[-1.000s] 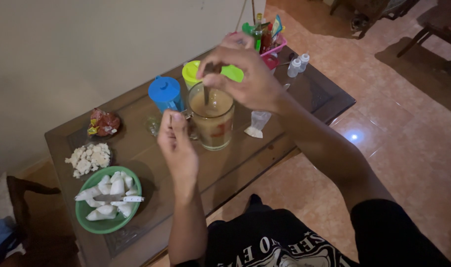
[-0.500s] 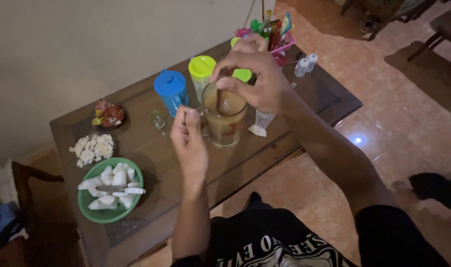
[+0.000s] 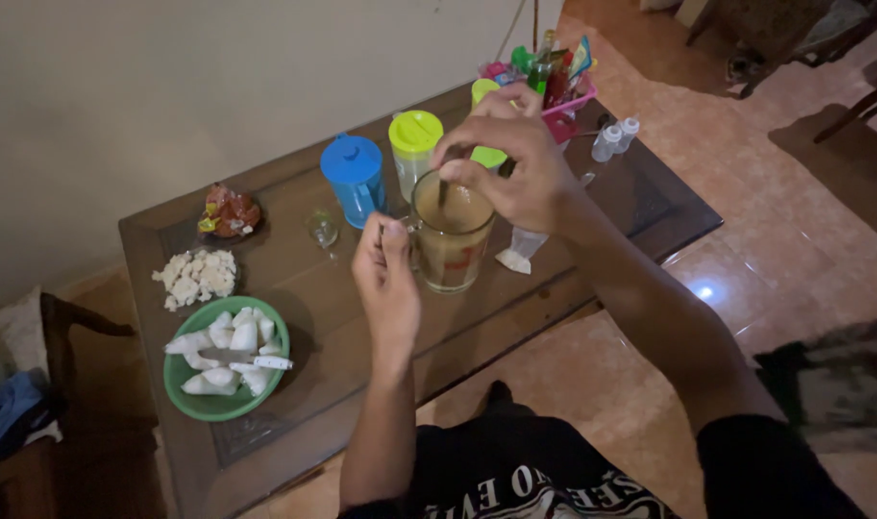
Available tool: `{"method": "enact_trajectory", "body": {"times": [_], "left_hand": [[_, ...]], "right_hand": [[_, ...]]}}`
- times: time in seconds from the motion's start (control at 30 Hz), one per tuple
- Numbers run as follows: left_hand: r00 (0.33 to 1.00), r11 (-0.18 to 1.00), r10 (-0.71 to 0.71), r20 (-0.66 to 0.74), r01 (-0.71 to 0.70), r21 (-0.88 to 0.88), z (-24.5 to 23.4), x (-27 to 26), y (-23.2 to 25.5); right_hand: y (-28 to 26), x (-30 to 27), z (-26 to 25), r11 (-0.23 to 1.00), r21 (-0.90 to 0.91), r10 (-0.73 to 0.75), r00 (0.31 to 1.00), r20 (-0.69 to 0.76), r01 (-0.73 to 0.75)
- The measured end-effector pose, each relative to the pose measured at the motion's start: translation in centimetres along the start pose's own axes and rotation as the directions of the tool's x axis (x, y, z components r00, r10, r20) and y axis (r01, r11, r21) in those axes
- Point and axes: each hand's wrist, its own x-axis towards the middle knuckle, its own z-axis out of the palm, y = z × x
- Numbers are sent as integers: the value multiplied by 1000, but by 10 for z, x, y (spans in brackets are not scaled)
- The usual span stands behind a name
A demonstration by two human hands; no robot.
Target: Preparing a coffee drink by adding condensed milk and water to a glass and stirring.
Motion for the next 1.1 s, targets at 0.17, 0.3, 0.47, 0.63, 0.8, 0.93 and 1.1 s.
{"method": "enact_trajectory", "body": {"times": [0.17,0.3,0.47,0.63,0.8,0.93,1.1], "left_hand": [[998,999,-43,-51,42,-21,-3,-1,2],[999,999,-13,-46,10,-51,-9,-7,6],[994,999,-33,-105,29,-40,-15,-12,16],[990,999,22,-137,-17,34,-28,-21,17],[981,1000,-6,-192,11,28,-39,-33,22],[969,999,8,-246,1,33,-46,-35,29],[951,994,-17,-309,51,101,-54,-45,35]], "right_hand": [[-6,3,2,994,110,11,1000,27,-14],[-14,6,8,986,166,-27,999,39,20],[-13,10,16,992,127,-24,999,41,19],[-22,14,27,960,279,-73,991,110,40],[-24,17,46,962,244,-143,986,87,118],[-27,22,51,965,222,-160,985,71,140],[-35,28,61,918,366,-214,967,139,150]]}}
